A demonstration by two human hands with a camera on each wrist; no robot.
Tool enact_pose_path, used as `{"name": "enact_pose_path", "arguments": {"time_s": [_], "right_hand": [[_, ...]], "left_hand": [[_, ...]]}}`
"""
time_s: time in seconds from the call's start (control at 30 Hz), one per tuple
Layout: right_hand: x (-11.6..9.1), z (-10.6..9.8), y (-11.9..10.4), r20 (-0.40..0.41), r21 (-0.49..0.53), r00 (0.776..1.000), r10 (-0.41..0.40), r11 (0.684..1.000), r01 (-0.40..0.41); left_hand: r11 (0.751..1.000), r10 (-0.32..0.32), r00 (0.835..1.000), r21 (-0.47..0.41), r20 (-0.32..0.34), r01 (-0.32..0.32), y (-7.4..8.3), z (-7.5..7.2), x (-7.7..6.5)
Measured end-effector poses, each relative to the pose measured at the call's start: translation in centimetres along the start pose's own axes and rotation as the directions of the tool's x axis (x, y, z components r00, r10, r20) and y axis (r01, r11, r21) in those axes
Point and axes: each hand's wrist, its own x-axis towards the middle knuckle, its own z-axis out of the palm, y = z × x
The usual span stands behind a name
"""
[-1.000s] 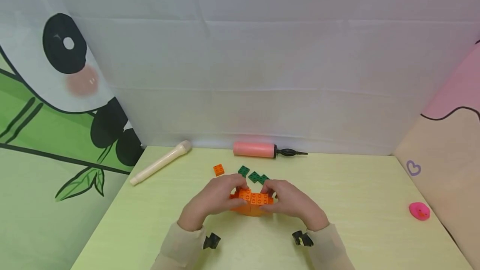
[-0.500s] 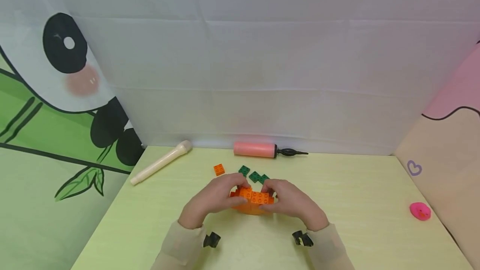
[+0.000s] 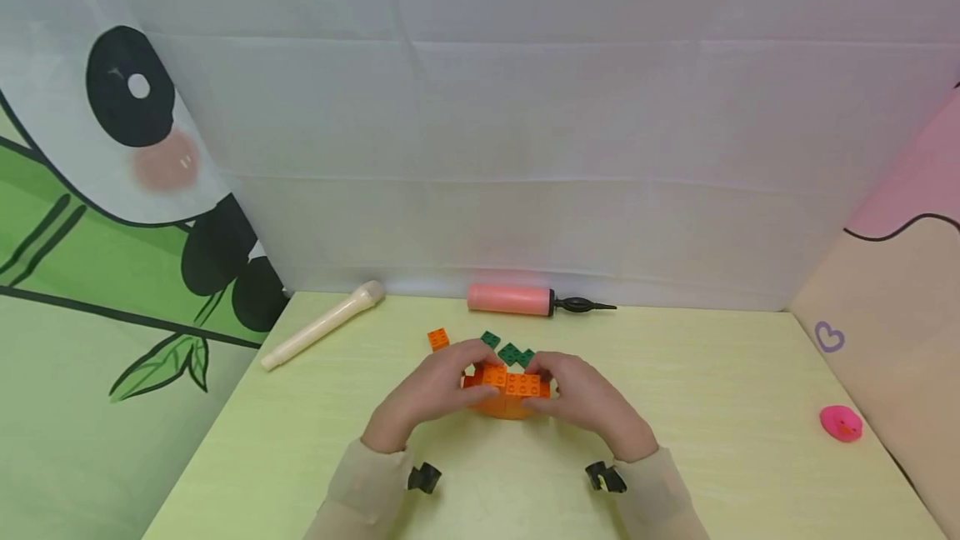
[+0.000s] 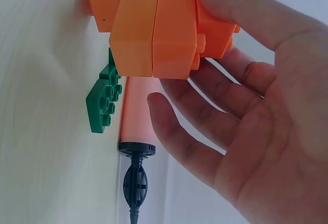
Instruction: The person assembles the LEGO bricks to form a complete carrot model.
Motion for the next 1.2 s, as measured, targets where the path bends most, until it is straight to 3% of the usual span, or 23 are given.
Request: {"name": "enact_pose_path", "arguments": {"time_s": [0.1, 0.2, 0.37, 0.53, 0.73, 1.0, 1.2], "right_hand": [[0.1, 0.0, 0.0, 0.003, -0.007, 1.000, 0.015, 1.000, -0.015], [0.1, 0.0, 0.0, 0.002, -0.014, 1.000, 0.020, 1.000, -0.020], [0.0, 0.0, -0.1, -0.003, -0.021, 1.000, 0.016, 1.000, -0.016], [0.0, 0.0, -0.2, 0.002, -0.021, 1.000, 0.020, 1.000, -0.020], [0.0, 0.0, -0.3, 0.003, -0.016, 1.000, 0.018, 1.000, -0.018], [0.0, 0.0, -0.4, 0.005, -0.022, 1.000, 0.013, 1.000, -0.013], [0.0, -0.1, -0.5, 0.004, -0.027, 1.000, 0.018, 0.999, -0.018]], "left_hand": [[0.991, -0.047, 0.999, -0.123, 0.000, 0.047, -0.6, -0.2, -0.1], [0.982, -0.126, 0.990, -0.148, -0.066, 0.115, -1.1, -0.4, 0.0], [0.971, -0.204, 0.950, 0.072, -0.234, 0.227, -2.7, 0.0, 0.0], [0.925, -0.235, 0.943, 0.245, -0.235, 0.291, -4.7, 0.9, -0.3], [0.887, -0.253, 0.952, 0.353, -0.170, 0.299, -5.8, 1.6, -0.7], [0.890, -0.207, 0.962, 0.375, -0.178, 0.261, -5.3, 0.9, -0.5], [0.885, -0.207, 0.951, 0.371, -0.228, 0.281, -5.8, 0.6, -0.6]]}}
